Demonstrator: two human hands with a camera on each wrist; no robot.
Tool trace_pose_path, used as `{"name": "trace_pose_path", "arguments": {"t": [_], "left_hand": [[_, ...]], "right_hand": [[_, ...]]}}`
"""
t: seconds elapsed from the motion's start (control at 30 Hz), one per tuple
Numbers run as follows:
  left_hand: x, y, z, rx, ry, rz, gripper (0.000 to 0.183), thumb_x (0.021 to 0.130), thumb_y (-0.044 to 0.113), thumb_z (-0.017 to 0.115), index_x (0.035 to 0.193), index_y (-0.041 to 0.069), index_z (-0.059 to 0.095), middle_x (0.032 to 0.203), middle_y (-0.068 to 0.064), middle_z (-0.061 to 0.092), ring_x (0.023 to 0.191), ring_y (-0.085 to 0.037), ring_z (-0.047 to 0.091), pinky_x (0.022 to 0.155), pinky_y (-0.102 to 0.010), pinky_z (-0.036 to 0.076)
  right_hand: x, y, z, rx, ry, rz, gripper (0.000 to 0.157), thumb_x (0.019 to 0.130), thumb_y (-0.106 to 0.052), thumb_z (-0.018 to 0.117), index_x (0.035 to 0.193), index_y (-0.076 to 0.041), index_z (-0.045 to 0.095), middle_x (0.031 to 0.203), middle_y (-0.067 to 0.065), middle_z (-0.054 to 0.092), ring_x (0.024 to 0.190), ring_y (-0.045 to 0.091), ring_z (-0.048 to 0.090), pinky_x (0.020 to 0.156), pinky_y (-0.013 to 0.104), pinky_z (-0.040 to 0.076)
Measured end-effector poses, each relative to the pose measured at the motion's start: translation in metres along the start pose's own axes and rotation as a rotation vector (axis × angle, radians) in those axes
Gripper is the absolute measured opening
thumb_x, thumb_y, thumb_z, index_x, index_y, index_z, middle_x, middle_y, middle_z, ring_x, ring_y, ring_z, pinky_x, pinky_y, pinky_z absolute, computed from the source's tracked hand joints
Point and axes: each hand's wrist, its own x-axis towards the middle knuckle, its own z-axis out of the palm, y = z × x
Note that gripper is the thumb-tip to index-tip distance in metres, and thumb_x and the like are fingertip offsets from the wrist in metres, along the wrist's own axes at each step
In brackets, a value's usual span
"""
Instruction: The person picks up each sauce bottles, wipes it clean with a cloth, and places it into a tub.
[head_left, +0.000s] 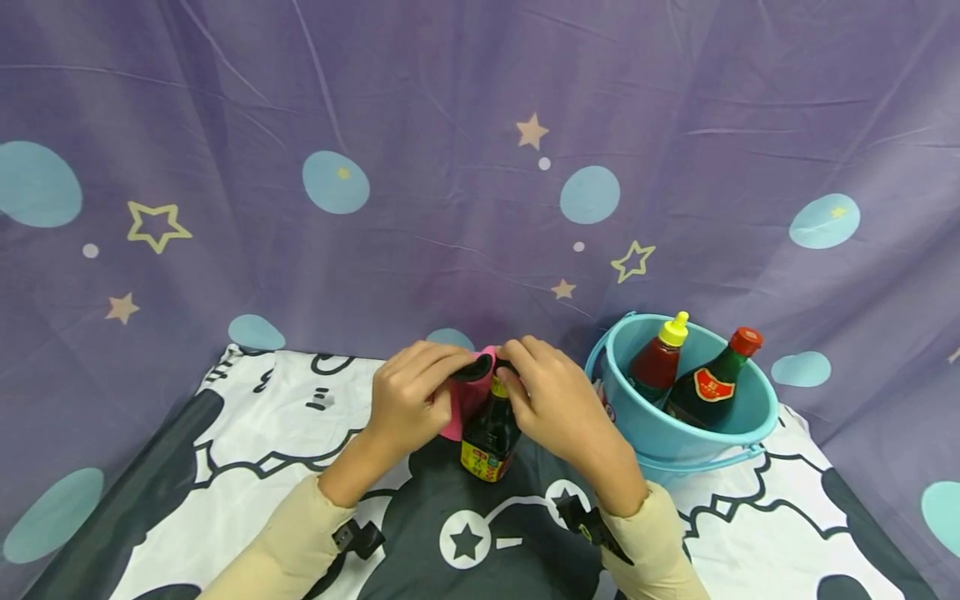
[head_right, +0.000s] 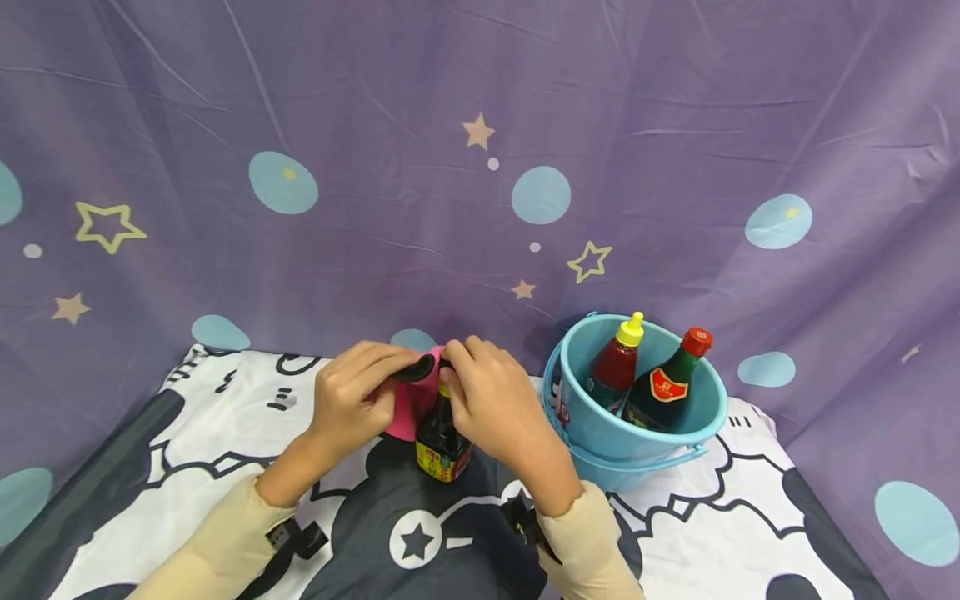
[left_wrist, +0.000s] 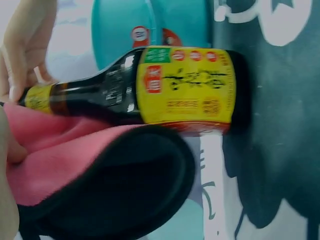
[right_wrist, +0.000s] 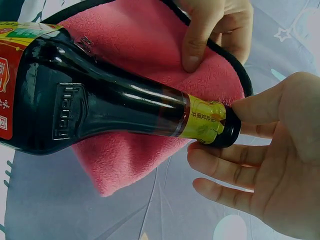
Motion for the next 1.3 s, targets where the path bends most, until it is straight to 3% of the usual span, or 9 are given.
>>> {"name": "trace_pose_path", "arguments": {"t": [0.1, 0.2, 0.57, 1.0, 1.3], "left_hand": [[-0.002, 0.003, 0.004, 0.005, 0.042, 0.09, 0.035, 0.076, -0.009, 0.053, 0.095, 0.005, 0.079, 0.09, -0.006, 0.076, 0.078, -0.023, 0.07, 0.062, -0.036, 0.051], [-0.003, 0.003, 0.006, -0.013, 0.041, 0.126, 0.033, 0.075, -0.009, 0.053, 0.093, 0.005, 0.078, 0.089, -0.006, 0.076, 0.079, -0.023, 0.07, 0.064, -0.036, 0.052], [-0.007, -0.003, 0.007, -0.065, -0.075, 0.141, 0.035, 0.076, -0.009, 0.05, 0.089, 0.007, 0.078, 0.089, -0.003, 0.076, 0.081, -0.019, 0.068, 0.069, -0.035, 0.054], [-0.012, -0.01, 0.004, 0.033, -0.253, 0.228, 0.04, 0.066, -0.011, 0.058, 0.093, 0.011, 0.078, 0.094, -0.002, 0.074, 0.086, -0.02, 0.066, 0.073, -0.034, 0.054], [-0.015, -0.015, 0.007, 0.038, -0.272, 0.285, 0.041, 0.057, -0.012, 0.062, 0.087, 0.012, 0.075, 0.089, -0.001, 0.072, 0.084, -0.02, 0.065, 0.069, -0.033, 0.053]], "right_hand": [[0.0, 0.0, 0.0, -0.006, 0.004, -0.001, 0.012, 0.1, -0.015, 0.059, 0.108, -0.009, 0.065, 0.084, 0.0, 0.057, 0.071, 0.014, 0.049, 0.066, 0.03, 0.045], [0.0, 0.0, 0.001, -0.007, 0.003, 0.003, 0.016, 0.1, -0.015, 0.059, 0.111, -0.008, 0.067, 0.087, 0.001, 0.06, 0.072, 0.014, 0.051, 0.067, 0.031, 0.047], [-0.001, 0.0, 0.001, -0.005, 0.011, 0.003, 0.017, 0.1, -0.016, 0.06, 0.114, -0.008, 0.067, 0.093, 0.003, 0.064, 0.075, 0.015, 0.054, 0.069, 0.032, 0.05], [-0.001, 0.0, 0.0, -0.001, -0.005, 0.015, 0.019, 0.1, -0.017, 0.059, 0.115, -0.008, 0.067, 0.096, 0.004, 0.066, 0.074, 0.014, 0.053, 0.067, 0.03, 0.048], [-0.001, -0.001, -0.001, -0.004, -0.007, 0.015, 0.018, 0.1, -0.016, 0.06, 0.115, -0.008, 0.067, 0.095, 0.004, 0.066, 0.073, 0.015, 0.052, 0.067, 0.03, 0.047]]}}
